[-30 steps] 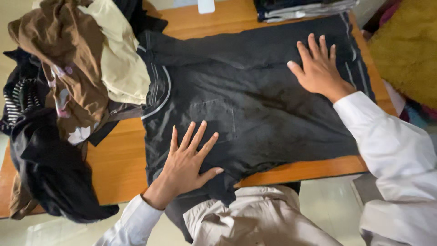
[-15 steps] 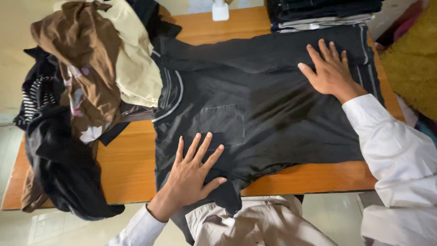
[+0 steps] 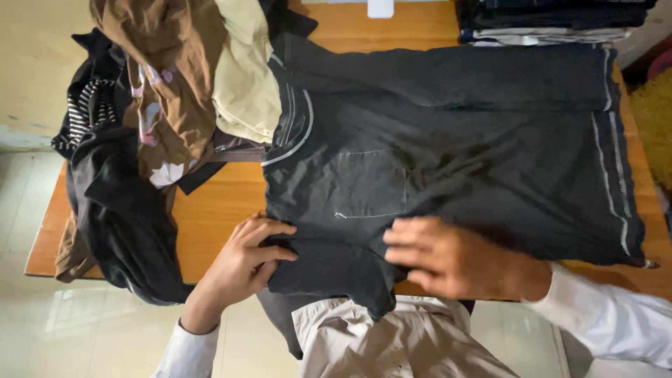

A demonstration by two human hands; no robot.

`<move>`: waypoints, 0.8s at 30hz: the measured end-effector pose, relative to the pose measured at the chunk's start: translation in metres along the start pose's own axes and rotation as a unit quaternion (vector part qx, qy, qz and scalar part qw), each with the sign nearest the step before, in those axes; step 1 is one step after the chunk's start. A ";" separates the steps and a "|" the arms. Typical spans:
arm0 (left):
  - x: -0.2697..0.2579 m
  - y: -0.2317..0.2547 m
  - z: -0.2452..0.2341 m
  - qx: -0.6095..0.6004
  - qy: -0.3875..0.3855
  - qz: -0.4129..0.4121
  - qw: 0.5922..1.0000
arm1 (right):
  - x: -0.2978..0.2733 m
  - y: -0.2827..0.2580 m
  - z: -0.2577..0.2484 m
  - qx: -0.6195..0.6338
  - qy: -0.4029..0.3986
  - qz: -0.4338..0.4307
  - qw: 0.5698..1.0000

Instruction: The person folds a black t-shirt on a wooden surface by smoothing it out and folding the sleeves and body into a compact rectangle.

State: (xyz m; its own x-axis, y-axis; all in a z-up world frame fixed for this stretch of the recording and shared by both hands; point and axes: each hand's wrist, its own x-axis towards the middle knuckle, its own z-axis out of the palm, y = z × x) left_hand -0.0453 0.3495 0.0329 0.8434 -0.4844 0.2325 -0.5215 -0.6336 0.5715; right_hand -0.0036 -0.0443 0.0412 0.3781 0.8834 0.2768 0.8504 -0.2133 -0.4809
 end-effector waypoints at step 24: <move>-0.016 -0.019 -0.018 0.000 -0.027 0.033 0.999 | 0.023 -0.022 0.037 -0.225 0.042 -0.180 0.957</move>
State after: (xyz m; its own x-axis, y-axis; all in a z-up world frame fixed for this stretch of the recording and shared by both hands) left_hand -0.0465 0.3800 0.0330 0.7992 -0.5567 0.2269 -0.5756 -0.5999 0.5557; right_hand -0.0275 -0.0034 0.0276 0.0422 0.9008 0.4322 0.9954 -0.0753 0.0598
